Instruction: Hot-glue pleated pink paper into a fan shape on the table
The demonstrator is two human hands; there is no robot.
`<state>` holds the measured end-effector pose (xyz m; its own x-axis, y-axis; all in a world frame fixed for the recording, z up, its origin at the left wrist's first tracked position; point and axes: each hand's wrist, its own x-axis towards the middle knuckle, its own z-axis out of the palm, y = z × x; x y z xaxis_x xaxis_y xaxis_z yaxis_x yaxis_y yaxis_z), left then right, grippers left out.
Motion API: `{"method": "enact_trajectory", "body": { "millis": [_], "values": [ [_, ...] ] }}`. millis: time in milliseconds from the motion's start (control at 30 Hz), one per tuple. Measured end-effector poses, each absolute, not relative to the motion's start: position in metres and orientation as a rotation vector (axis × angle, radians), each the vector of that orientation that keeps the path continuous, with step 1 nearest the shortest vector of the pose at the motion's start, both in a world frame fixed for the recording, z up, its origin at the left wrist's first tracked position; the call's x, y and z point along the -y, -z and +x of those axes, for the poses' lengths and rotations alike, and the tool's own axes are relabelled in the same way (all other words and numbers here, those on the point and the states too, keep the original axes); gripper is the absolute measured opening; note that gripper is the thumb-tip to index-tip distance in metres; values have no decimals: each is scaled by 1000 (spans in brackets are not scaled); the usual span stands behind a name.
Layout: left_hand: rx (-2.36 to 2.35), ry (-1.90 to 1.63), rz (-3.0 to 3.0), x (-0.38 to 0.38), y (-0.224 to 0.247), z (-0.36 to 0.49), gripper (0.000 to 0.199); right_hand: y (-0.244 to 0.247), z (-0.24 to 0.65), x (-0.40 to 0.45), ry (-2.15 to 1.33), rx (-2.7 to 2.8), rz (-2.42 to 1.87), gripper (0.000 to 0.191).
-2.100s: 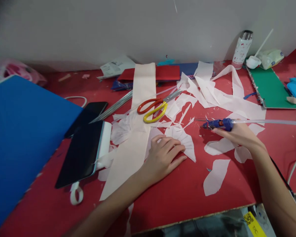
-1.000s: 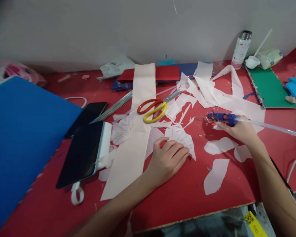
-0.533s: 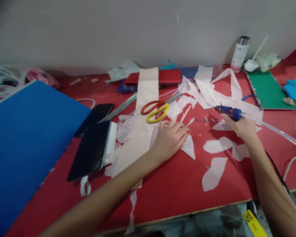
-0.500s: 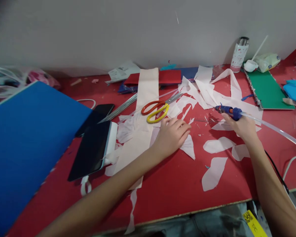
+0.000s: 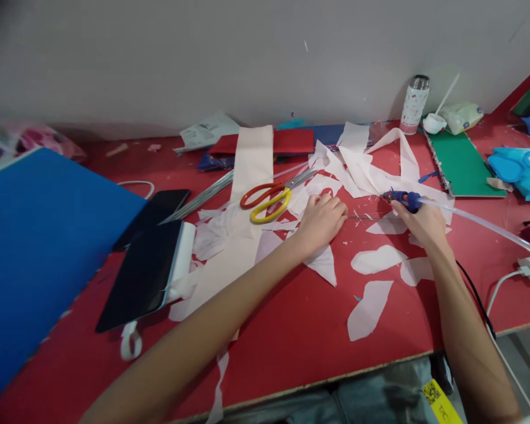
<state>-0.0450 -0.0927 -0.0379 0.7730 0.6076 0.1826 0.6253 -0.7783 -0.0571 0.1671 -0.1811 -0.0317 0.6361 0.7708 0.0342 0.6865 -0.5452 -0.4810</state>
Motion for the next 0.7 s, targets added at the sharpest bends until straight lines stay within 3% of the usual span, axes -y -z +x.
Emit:
{"method": "enact_trajectory", "body": {
  "millis": [700],
  "values": [
    [833,205,-2848,79,32,-65,15,23,163,185,-346,1202,-2456,63]
  ]
}}
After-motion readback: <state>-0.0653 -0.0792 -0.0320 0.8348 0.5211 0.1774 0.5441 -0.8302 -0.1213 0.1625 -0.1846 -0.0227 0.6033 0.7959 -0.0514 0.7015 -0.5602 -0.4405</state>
